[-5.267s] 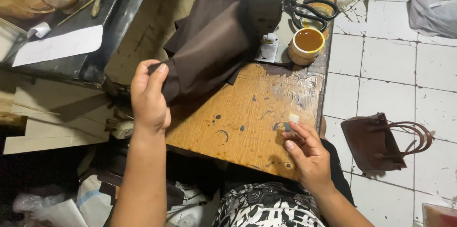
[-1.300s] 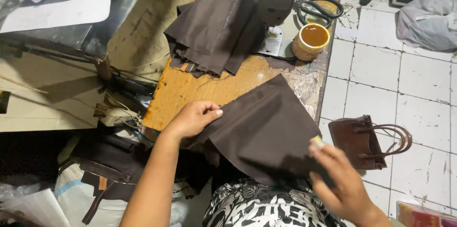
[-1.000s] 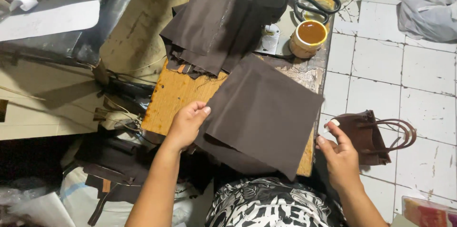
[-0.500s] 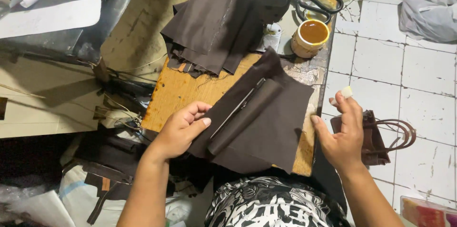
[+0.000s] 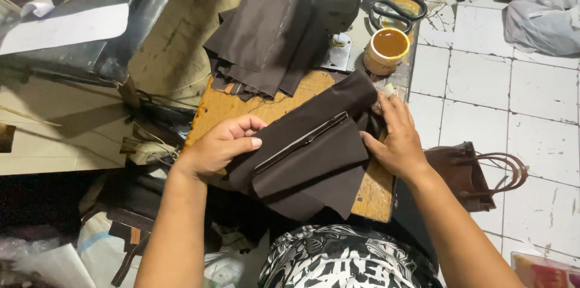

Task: Assembling a leather pocket by applying glue, folding edges, and attaching a zipper

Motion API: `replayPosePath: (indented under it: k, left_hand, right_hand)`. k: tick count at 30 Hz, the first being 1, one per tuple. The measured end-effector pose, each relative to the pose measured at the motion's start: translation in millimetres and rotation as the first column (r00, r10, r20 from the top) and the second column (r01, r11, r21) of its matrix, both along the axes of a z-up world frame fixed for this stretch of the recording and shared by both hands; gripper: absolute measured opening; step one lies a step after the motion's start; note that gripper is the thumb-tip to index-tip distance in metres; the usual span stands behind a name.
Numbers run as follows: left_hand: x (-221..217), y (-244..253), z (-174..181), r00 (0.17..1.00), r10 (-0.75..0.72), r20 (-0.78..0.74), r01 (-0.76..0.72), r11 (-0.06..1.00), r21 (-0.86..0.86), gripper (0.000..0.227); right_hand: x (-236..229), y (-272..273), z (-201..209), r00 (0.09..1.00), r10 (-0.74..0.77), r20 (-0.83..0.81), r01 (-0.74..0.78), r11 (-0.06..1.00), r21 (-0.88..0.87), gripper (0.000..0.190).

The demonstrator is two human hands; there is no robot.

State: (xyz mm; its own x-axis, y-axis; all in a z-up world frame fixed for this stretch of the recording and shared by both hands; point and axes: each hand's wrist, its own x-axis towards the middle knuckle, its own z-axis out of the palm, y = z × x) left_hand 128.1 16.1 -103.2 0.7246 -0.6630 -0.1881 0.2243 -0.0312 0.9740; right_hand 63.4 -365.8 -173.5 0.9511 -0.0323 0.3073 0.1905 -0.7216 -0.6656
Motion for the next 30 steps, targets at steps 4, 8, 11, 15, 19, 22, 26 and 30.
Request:
replayPosePath:
  k: [4, 8, 11, 15, 19, 22, 26, 30]
  left_hand:
    - [-4.0, -1.0, 28.5, 0.999, -0.039, -0.025, 0.038, 0.999, -0.013, 0.027]
    - [-8.7, -3.1, 53.5, 0.994, -0.107, 0.006, 0.107, 0.994, 0.011, 0.028]
    - [-14.6, -6.8, 77.7, 0.983, -0.181, 0.038, 0.180, 0.983, 0.031, 0.026]
    - [-22.9, -12.0, 114.0, 0.973, -0.218, 0.082, 0.213, 0.975, 0.061, 0.026]
    - [-15.1, -16.8, 131.8, 0.971, -0.201, 0.132, 0.192, 0.978, 0.082, 0.026]
    - [8.1, -22.2, 109.9, 0.970, -0.190, 0.148, 0.170, 0.976, 0.139, 0.024]
    - [42.1, -56.9, 57.0, 0.948, -0.272, 0.168, 0.146, 0.836, 0.529, 0.027]
    - [40.2, -80.2, 31.7, 0.936, -0.253, 0.246, -0.039, 0.618, 0.785, 0.048]
  right_hand:
    - [-3.0, 1.9, -5.7, 0.989, 0.060, 0.132, -0.083, 0.980, 0.180, 0.085]
    - [-9.2, 3.0, 28.4, 0.977, 0.094, 0.191, -0.128, 0.977, 0.171, 0.092]
    - [-15.6, 2.2, 47.2, 0.981, 0.184, 0.055, -0.192, 0.929, 0.315, 0.102]
    - [-38.1, -2.0, 27.9, 0.977, 0.214, -0.022, -0.157, 0.780, 0.605, 0.089]
    - [-87.4, 0.6, 12.6, 0.977, 0.191, -0.099, -0.026, 0.561, 0.828, 0.056]
    - [-121.5, 7.0, 40.0, 0.962, 0.165, -0.217, 0.079, 0.592, 0.802, 0.027]
    - [-127.3, 15.2, 70.6, 0.869, 0.038, -0.493, 0.361, 0.632, 0.685, 0.072]
    - [-126.2, -0.3, 58.5, 0.887, -0.321, -0.333, 0.428, 0.843, 0.327, 0.084]
